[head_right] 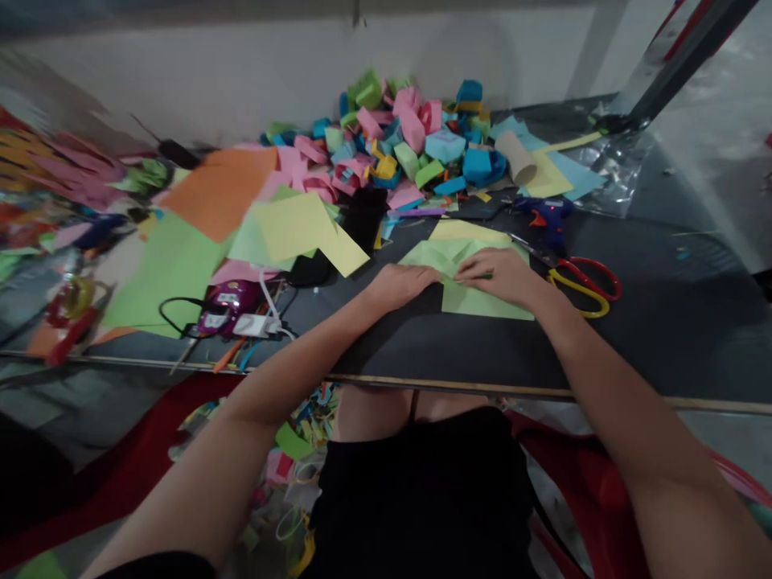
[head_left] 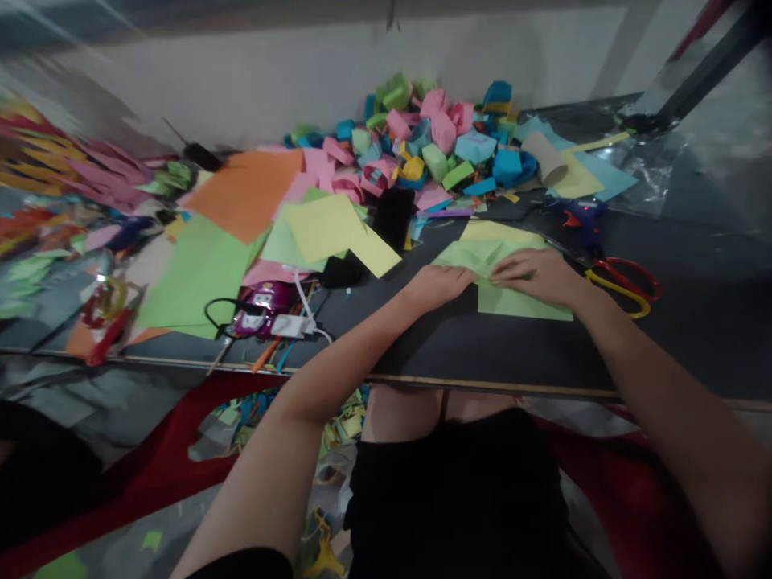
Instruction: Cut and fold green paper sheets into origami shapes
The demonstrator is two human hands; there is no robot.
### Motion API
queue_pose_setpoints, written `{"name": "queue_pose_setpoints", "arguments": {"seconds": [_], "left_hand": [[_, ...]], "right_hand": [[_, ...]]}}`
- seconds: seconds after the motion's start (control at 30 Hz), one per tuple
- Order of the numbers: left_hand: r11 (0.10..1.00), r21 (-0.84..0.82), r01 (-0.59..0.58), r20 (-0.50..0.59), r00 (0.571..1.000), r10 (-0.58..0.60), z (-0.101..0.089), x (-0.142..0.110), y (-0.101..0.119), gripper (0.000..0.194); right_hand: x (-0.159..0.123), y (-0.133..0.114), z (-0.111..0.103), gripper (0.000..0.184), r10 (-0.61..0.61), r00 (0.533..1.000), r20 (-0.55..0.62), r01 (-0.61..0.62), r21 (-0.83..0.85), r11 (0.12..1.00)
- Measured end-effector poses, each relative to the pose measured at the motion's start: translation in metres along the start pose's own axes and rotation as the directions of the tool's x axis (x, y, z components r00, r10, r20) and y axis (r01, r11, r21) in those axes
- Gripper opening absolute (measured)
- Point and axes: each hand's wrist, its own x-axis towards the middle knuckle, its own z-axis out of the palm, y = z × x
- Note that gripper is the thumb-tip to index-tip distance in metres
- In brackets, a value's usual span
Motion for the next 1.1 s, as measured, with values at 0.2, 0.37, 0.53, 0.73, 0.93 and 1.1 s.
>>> {"name": "queue_pose_setpoints", "arguments": {"seconds": [0.2, 0.37, 0.53, 0.73, 0.93, 1.1], "left_hand": [[0.937, -0.286, 0.201, -0.081, 0.969, -0.232, 0.008, 0.001, -0.008, 0.034], [0.805, -0.523, 0.280, -0.074, 0.926, -0.370, 0.008, 0.004, -0.016, 0.033], [0.783, -0.557, 0.277, -0.065, 0.925, -0.373, 0.011, 0.005, -0.021, 0.027], [0.906, -0.423, 0.033, -0.058, 0.996, -0.063, 0.007, 0.005, -0.015, 0.025], [0.938, -0.346, 0.038, -0.030, 0.998, -0.051, 0.004, 0.008, -0.005, 0.031], [0.910, -0.410, 0.058, -0.065, 0.994, -0.092, 0.007, 0.008, -0.008, 0.028]], "right_hand": [[-0.007, 0.000, 0.001, 0.035, 0.148, 0.984, -0.102, -0.136, 0.119, 0.984], [-0.001, 0.001, 0.005, 0.036, 0.299, 0.924, -0.238, -0.270, 0.149, 0.951], [-0.003, -0.003, 0.005, 0.037, 0.284, 0.928, -0.239, -0.252, 0.156, 0.955], [-0.006, 0.000, 0.004, 0.029, 0.078, 0.994, -0.075, -0.073, 0.062, 0.995], [-0.006, 0.000, 0.005, 0.028, 0.036, 0.998, -0.060, -0.034, 0.034, 0.999], [-0.005, 0.000, 0.007, 0.032, 0.037, 0.993, -0.116, -0.035, 0.024, 0.999]]}}
